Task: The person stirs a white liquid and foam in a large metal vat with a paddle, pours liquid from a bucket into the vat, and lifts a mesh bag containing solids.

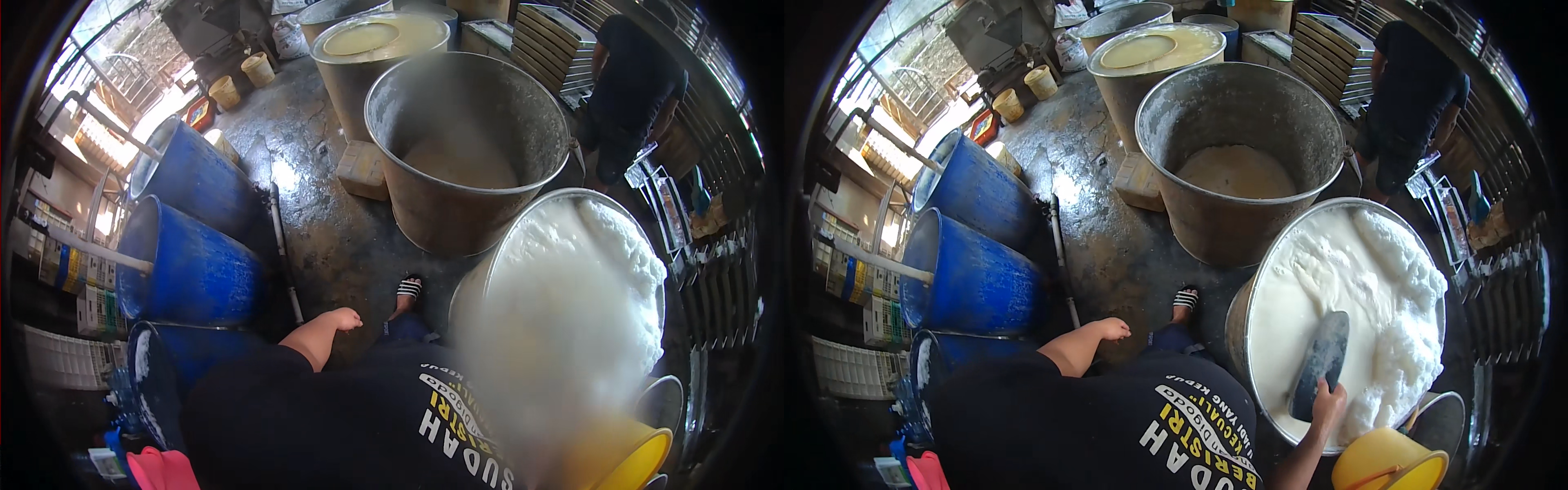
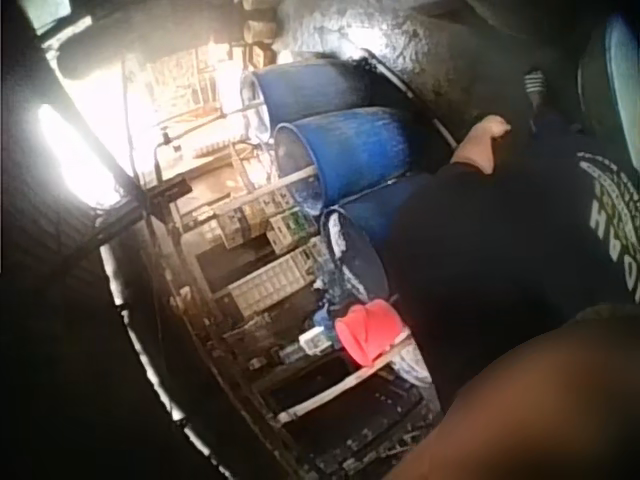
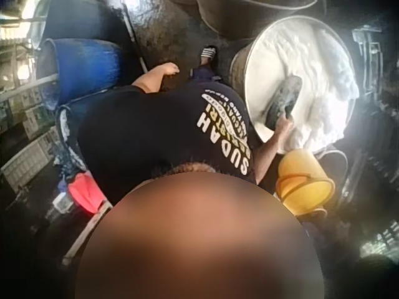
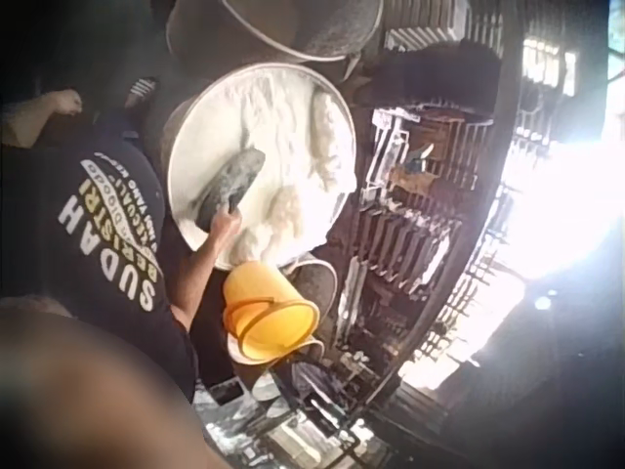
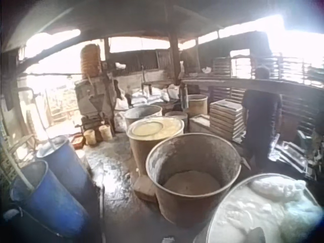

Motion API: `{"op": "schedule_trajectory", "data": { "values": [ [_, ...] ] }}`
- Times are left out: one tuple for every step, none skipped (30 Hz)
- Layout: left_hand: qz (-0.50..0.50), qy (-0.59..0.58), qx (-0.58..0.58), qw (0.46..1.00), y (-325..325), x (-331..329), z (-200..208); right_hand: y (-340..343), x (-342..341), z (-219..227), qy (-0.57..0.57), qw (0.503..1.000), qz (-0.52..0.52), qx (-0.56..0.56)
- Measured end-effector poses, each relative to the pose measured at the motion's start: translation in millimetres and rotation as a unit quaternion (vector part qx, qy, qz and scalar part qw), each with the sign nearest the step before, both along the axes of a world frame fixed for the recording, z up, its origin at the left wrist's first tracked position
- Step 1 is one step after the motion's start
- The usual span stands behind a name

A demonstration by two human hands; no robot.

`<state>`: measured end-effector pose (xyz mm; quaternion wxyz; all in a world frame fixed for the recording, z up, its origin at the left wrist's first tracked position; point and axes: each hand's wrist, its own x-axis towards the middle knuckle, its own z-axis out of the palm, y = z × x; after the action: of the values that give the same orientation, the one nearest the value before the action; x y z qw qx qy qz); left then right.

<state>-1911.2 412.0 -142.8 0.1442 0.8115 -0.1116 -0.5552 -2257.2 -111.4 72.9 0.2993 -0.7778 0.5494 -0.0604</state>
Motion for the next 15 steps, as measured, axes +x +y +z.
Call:
{"op": "schedule_trajectory", "data": {
  "values": [
    [-0.03, -0.012, -0.032, 0.999, -4.1, 4.2, -4.3, 0.2, -7.6, 9.0, -0.033, 0.999, -0.02, -0.003],
    [-0.014, -0.032, -0.026, 0.999, -19.5, 9.4, 1.7, -0.5, -21.5, 9.1, -0.005, 0.997, 0.005, -0.073],
    [-0.002, -0.029, -0.017, 0.999, -35.3, 19.8, 8.7, -2.7, -30.8, 9.9, 0.024, 0.989, 0.029, -0.142],
    [0.006, -0.046, -0.034, 0.998, -43.6, 28.4, 18.1, 3.9, -29.3, 24.6, 0.015, 0.986, 0.056, -0.159],
    [0.016, -0.063, -0.05, 0.997, -49.5, 37.1, 24.9, 14.5, -17.6, 51.5, 0.075, 0.984, 0.082, -0.141],
    [0.037, -0.077, -0.061, 0.995, -54.4, 46.5, 30.8, 28.1, -1.9, 82.3, 0.042, 0.981, 0.138, -0.13],
    [0.056, -0.089, -0.07, 0.992, -55.1, 52.2, 33.4, 41.1, 14.5, 108.4, 0.01, 0.975, 0.19, -0.116],
    [0.093, -0.128, -0.087, 0.984, -44.1, 58.2, 20.0, 48.7, 30.4, 125.2, 0.006, 0.97, 0.23, -0.072],
    [0.093, -0.102, -0.078, 0.987, -51.5, 70.1, 22.2, 55.3, 43.9, 134.4, 0.01, 0.965, 0.261, -0.034],
    [0.097, -0.102, -0.079, 0.987, -54.9, 79.3, 23.8, 62.0, 58.2, 136.8, -0.022, 0.956, 0.291, -0.037],
    [0.101, -0.106, -0.081, 0.986, -58.3, 88.5, 25.3, 62.0, 69.4, 129.4, 0.021, 0.95, 0.312, -0.001],
    [0.101, -0.1, -0.077, 0.987, -61.6, 93.2, 26.0, 63.7, 78.4, 114.0, 0.072, 0.946, 0.316, -0.013],
    [0.109, -0.099, -0.077, 0.986, -66.1, 100.2, 27.5, 64.5, 90.2, 93.2, 0.121, 0.939, 0.321, -0.026],
    [0.12, -0.099, -0.077, 0.985, -65.9, 106.9, 28.2, 61.6, 100.9, 70.1, 0.16, 0.929, 0.331, -0.045],
    [0.122, -0.098, -0.074, 0.985, -61.6, 109.9, 26.1, 62.3, 114.1, 52.9, 0.161, 0.928, 0.334, -0.042]
  ]
}}
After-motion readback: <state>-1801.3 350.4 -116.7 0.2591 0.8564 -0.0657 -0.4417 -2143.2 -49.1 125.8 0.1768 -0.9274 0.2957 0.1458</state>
